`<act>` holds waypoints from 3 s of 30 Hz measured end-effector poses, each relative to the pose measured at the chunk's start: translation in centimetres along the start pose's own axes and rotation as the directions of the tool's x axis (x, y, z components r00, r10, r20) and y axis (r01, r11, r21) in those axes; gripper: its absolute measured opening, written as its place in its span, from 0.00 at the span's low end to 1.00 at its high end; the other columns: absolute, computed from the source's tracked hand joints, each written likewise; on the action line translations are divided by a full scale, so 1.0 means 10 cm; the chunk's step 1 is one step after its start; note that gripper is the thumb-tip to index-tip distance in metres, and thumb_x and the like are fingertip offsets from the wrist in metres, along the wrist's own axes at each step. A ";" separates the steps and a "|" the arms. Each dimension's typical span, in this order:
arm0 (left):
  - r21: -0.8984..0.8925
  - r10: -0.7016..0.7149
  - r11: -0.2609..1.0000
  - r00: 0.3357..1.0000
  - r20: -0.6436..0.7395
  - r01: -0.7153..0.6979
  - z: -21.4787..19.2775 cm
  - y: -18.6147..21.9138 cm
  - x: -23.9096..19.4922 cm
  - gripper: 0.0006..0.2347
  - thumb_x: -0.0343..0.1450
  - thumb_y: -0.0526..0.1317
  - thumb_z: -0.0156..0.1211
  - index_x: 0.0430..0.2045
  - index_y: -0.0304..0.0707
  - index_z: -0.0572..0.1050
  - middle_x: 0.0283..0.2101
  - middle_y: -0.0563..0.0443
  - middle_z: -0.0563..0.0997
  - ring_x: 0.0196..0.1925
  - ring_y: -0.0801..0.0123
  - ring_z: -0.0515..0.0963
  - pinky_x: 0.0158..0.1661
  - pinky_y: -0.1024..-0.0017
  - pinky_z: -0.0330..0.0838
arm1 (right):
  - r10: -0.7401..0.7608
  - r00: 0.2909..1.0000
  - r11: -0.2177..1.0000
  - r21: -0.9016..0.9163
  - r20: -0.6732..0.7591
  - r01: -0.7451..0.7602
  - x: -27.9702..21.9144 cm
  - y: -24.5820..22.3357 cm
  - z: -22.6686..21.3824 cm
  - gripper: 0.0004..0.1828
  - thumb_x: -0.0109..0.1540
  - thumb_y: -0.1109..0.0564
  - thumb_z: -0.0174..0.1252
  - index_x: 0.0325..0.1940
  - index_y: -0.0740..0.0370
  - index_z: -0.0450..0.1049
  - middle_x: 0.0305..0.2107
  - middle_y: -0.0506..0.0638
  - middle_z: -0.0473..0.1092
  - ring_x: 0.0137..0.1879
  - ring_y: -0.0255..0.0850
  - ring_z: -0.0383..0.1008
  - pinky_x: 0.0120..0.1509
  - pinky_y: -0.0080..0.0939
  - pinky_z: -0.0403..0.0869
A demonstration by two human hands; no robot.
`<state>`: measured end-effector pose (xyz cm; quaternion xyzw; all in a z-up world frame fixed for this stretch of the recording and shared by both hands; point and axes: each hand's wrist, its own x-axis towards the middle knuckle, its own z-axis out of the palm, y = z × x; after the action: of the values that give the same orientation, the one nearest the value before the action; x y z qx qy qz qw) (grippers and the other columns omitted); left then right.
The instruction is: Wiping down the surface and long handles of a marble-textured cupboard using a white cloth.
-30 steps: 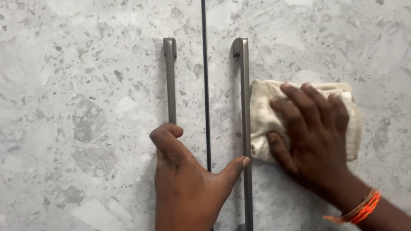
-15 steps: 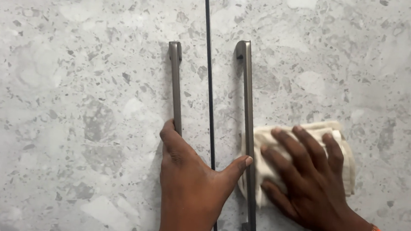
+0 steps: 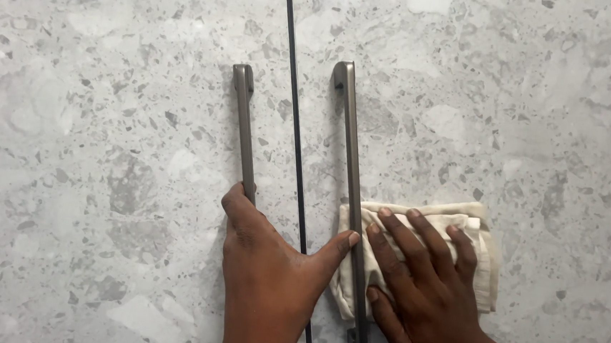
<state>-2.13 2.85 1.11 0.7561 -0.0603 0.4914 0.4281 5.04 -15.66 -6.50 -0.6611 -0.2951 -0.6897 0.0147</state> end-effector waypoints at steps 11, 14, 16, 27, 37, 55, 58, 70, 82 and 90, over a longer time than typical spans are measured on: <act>-0.045 -0.001 0.999 0.999 -0.035 -0.001 0.08 -0.10 0.01 0.55 0.49 0.50 0.84 0.65 0.25 0.49 0.54 0.22 0.70 0.56 0.37 0.74 0.56 0.56 0.69 | -0.023 0.998 1.000 -0.011 -0.057 0.023 0.44 0.06 0.04 0.36 0.59 0.52 0.53 0.71 0.66 0.63 0.69 0.55 0.60 0.75 0.50 0.56 0.76 0.60 0.46; -0.016 0.039 0.999 0.997 -0.059 -0.040 0.09 -0.12 0.00 0.55 0.49 0.50 0.84 0.64 0.21 0.49 0.56 0.20 0.69 0.58 0.34 0.73 0.56 0.55 0.68 | -0.023 0.999 0.999 0.027 -0.041 0.025 0.34 0.04 0.02 0.37 0.56 0.53 0.53 0.70 0.64 0.63 0.68 0.54 0.60 0.75 0.49 0.56 0.76 0.59 0.46; -0.023 0.068 0.997 0.995 -0.076 -0.070 0.07 -0.07 -0.01 0.54 0.49 0.50 0.85 0.62 0.19 0.50 0.56 0.19 0.69 0.58 0.33 0.72 0.56 0.55 0.68 | -0.034 0.999 0.998 0.044 -0.019 0.035 0.20 0.04 0.02 0.37 0.54 0.53 0.53 0.69 0.63 0.63 0.68 0.54 0.60 0.75 0.49 0.56 0.76 0.58 0.46; -0.025 0.072 0.997 0.996 -0.046 -0.074 0.05 -0.08 -0.02 0.55 0.52 0.51 0.83 0.63 0.18 0.48 0.58 0.19 0.66 0.60 0.33 0.70 0.57 0.56 0.67 | -0.105 0.994 0.994 0.019 0.042 0.104 0.25 0.21 0.02 0.36 0.59 0.48 0.53 0.70 0.62 0.61 0.69 0.54 0.59 0.75 0.50 0.54 0.75 0.58 0.47; -0.010 0.030 1.000 0.999 -0.014 -0.030 0.06 -0.07 -0.02 0.55 0.52 0.51 0.83 0.66 0.21 0.47 0.58 0.19 0.66 0.60 0.34 0.71 0.59 0.56 0.67 | 0.040 0.994 0.992 -0.115 -0.098 -0.051 0.55 0.14 0.09 0.32 0.64 0.50 0.51 0.73 0.59 0.63 0.70 0.52 0.61 0.76 0.48 0.56 0.78 0.56 0.47; -0.028 0.061 0.998 0.998 -0.027 -0.062 0.06 -0.08 0.00 0.55 0.52 0.52 0.84 0.63 0.18 0.47 0.59 0.18 0.65 0.60 0.33 0.70 0.59 0.56 0.66 | 0.012 0.997 0.992 -0.121 -0.070 -0.021 0.72 0.28 0.08 0.34 0.64 0.46 0.51 0.74 0.57 0.61 0.70 0.53 0.59 0.75 0.50 0.54 0.76 0.59 0.48; -0.020 0.028 0.999 0.999 -0.020 -0.028 0.06 -0.04 0.01 0.56 0.51 0.51 0.84 0.66 0.21 0.48 0.59 0.20 0.65 0.60 0.33 0.70 0.58 0.56 0.67 | 0.051 0.993 0.987 -0.149 -0.102 -0.066 0.70 0.25 0.09 0.33 0.65 0.46 0.50 0.74 0.56 0.61 0.70 0.52 0.59 0.76 0.50 0.54 0.77 0.59 0.48; 0.003 0.001 1.000 0.999 -0.035 -0.001 0.03 -0.03 -0.04 0.54 0.50 0.51 0.82 0.64 0.23 0.50 0.54 0.21 0.69 0.57 0.34 0.73 0.55 0.54 0.70 | 0.007 1.000 0.999 -0.047 0.016 -0.006 -0.11 0.19 -0.02 0.31 0.65 0.44 0.48 0.72 0.52 0.62 0.69 0.51 0.59 0.76 0.51 0.54 0.78 0.59 0.45; -0.044 0.131 0.990 0.985 -0.111 -0.136 0.07 -0.04 -0.02 0.53 0.49 0.49 0.83 0.62 0.19 0.51 0.54 0.20 0.70 0.56 0.31 0.72 0.54 0.52 0.69 | 0.303 0.933 0.917 -0.208 -0.196 -0.342 0.00 0.71 -0.05 0.31 0.74 0.46 0.42 0.81 0.57 0.57 0.72 0.57 0.59 0.77 0.55 0.56 0.79 0.61 0.53; 0.031 0.054 0.998 0.996 -0.071 -0.052 0.03 -0.03 -0.02 0.54 0.50 0.50 0.83 0.63 0.21 0.49 0.58 0.19 0.67 0.58 0.33 0.71 0.56 0.53 0.67 | 0.368 0.916 0.892 -0.219 -0.157 -0.396 0.15 -0.16 0.22 0.35 0.69 0.36 0.39 0.76 0.54 0.57 0.71 0.57 0.56 0.76 0.55 0.53 0.75 0.64 0.49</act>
<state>-1.89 2.79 0.70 0.7422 -0.0575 0.5304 0.4056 6.20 -12.83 -5.88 -0.6632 -0.0699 -0.7404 0.0844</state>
